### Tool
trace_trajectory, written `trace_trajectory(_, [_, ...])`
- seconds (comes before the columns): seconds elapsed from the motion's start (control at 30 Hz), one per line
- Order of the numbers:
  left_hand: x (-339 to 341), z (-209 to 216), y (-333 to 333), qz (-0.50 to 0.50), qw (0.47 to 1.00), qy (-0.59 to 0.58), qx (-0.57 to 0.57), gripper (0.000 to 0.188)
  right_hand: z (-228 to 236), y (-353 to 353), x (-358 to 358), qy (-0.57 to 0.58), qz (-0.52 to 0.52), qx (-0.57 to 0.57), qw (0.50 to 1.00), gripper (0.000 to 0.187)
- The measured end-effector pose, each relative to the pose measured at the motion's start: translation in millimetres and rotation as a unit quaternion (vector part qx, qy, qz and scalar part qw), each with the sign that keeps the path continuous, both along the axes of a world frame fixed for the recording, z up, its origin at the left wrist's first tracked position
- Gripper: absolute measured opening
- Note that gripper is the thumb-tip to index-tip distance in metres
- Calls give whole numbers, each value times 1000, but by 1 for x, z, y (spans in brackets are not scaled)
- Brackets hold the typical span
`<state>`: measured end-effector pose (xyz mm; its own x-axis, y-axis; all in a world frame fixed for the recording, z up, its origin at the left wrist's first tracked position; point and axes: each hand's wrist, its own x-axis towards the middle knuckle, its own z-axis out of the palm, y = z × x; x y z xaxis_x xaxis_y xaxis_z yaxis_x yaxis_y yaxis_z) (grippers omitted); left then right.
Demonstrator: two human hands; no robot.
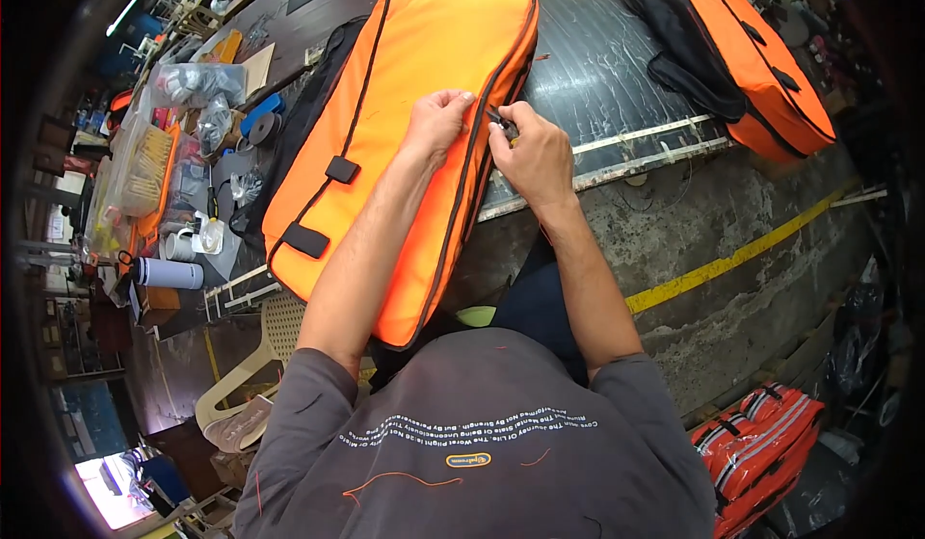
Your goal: Trimming loose threads from manufactured orange bags using thread snips.
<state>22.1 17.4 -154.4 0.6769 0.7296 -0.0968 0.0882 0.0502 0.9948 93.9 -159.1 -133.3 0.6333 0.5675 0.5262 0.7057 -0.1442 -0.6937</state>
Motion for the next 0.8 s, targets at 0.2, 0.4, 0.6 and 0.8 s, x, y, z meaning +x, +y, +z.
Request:
trace_trajectory(0.2, [-1,3,-2,-12,999,-19,-48,17,-3,15,3,-11,-1,-33,999,19])
trace_trajectory(0.4, [0,8,-10,-1,999,-17,-40,15,-7,18,1,-53,-11,-61,997,16])
trace_trajectory(0.6, [-9,17,-14,-7,997,-50,-51,17,-12,20,1,-39,-9,-29,999,20])
trace_trajectory(0.8, [-79,60,-35,-199,979,22,45,26,-31,-13,17,111,-81,-22,990,33])
